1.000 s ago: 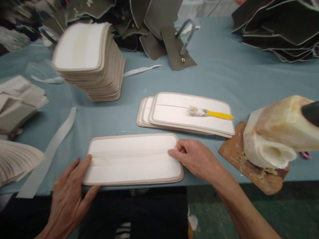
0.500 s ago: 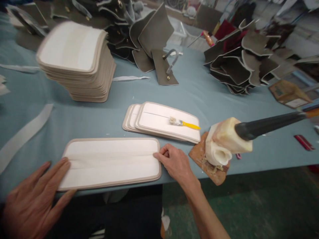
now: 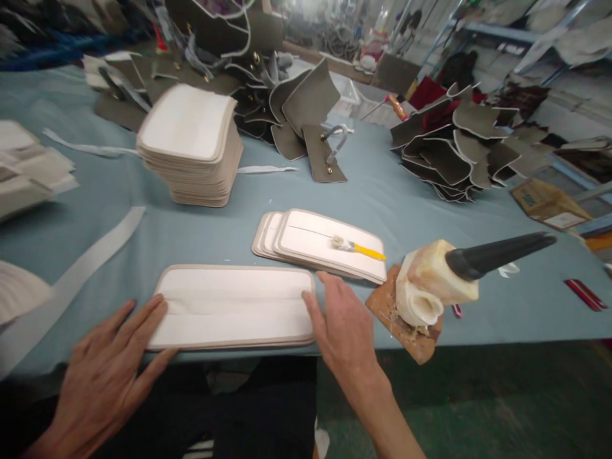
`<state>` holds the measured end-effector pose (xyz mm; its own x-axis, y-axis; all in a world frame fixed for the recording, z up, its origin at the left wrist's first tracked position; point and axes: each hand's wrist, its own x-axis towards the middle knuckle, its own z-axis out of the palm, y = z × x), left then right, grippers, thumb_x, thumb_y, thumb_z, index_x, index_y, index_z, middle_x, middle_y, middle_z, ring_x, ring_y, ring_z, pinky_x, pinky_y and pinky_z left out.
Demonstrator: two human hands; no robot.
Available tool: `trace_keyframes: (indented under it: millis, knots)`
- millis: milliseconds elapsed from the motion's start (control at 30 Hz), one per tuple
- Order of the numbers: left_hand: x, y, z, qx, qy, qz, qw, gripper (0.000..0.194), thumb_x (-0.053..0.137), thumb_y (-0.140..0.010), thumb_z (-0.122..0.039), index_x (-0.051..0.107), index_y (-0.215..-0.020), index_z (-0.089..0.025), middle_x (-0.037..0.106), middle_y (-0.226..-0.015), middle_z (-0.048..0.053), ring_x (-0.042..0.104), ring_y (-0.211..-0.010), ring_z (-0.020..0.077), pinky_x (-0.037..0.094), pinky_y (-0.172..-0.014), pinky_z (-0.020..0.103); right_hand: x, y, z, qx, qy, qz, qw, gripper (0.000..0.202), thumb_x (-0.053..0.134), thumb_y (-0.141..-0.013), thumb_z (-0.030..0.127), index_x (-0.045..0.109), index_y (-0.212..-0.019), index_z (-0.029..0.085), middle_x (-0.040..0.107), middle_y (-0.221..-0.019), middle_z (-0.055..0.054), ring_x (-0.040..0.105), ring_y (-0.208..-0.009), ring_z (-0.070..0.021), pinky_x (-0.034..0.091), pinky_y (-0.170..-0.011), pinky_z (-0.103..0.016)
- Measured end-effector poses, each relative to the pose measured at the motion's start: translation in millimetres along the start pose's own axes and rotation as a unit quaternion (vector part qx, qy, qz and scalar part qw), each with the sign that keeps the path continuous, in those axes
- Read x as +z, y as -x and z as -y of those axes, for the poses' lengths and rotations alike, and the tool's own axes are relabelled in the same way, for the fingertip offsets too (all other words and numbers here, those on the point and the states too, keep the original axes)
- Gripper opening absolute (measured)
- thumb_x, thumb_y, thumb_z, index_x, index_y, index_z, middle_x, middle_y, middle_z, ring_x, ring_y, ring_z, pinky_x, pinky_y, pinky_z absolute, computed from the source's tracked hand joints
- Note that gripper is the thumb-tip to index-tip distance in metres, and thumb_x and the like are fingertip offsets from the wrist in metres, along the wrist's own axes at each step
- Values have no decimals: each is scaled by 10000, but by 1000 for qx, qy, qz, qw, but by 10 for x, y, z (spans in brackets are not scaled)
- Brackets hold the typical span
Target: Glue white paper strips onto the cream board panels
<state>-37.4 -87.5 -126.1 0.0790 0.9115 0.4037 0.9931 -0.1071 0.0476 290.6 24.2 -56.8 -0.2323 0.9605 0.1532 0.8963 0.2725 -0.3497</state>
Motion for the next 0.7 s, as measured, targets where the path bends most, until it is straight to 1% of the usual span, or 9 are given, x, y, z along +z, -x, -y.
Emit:
trace_keyframes:
  millis: [33,100,133,167,267,333,467,600,700]
  knots:
    - [6,2,3,3,-6,-3,1000,675,363,-1037,-464,197,-1643,-217,583,-1496,165,503,-1354,469,423,-991,591,46,73,116,-62,18,-22,998,497,403,-1061,441,528,-1408,108,643,-1401,-192,607,-1272,-337,463,-1039,-481]
    - [19,14,15,10,-18,-6,1000,684,383,-1036,-466,208,-1639,-196,586,-1496,163,503,-1353,458,416,-1001,574,211,223,314,-164,41,-26,985,592,400,-1065,455,422,-1519,76,481,-1584,-197,448,-1452,-335,391,-1147,-482]
    - [25,23,24,14,-22,-5,1000,689,397,-1034,-468,218,-1636,-185,585,-1498,160,502,-1354,451,413,-1006,565,321,288,380,-195,50,-25,979,642,416,-1057,486,386,-1546,70,433,-1621,-192,393,-1491,-339,364,-1172,-487]
    - [29,32,33,19,-25,-2,1000,693,412,-1031,-470,231,-1632,-176,581,-1503,157,500,-1357,444,410,-1011,557,438,341,420,-213,59,-24,975,689,436,-1046,519,366,-1560,66,410,-1635,-194,369,-1505,-347,345,-1185,-496]
    - [37,54,60,21,-28,5,999,695,453,-1019,-479,280,-1614,-165,576,-1514,142,489,-1376,428,400,-1029,541,746,417,396,-216,84,-28,972,775,487,-1018,561,333,-1580,50,388,-1641,-218,364,-1507,-369,308,-1199,-520]
    - [34,56,74,20,-29,6,999,690,468,-1011,-493,313,-1600,-168,578,-1514,135,482,-1387,421,396,-1035,535,848,420,325,-211,88,-19,973,808,518,-1005,554,302,-1597,49,361,-1655,-219,338,-1524,-369,292,-1213,-521]
    - [11,55,99,29,-33,4,999,671,454,-1016,-484,326,-1592,-163,586,-1506,136,496,-1369,413,401,-1019,518,858,407,240,-213,75,-3,974,838,557,-987,529,264,-1622,67,323,-1679,-194,279,-1558,-344,274,-1238,-507]
    - [-13,64,143,46,-34,6,998,667,448,-1017,-487,329,-1590,-168,580,-1512,133,508,-1356,400,403,-1018,510,869,416,239,-209,61,-13,976,861,605,-958,525,295,-1615,63,321,-1678,-197,275,-1560,-351,284,-1238,-516]
    - [-27,39,211,51,-36,11,998,646,473,-1006,-509,389,-1555,-180,581,-1509,132,517,-1349,382,419,-1005,491,902,419,244,-209,48,-27,976,861,629,-941,532,340,-1598,55,326,-1673,-203,289,-1553,-354,290,-1238,-518]
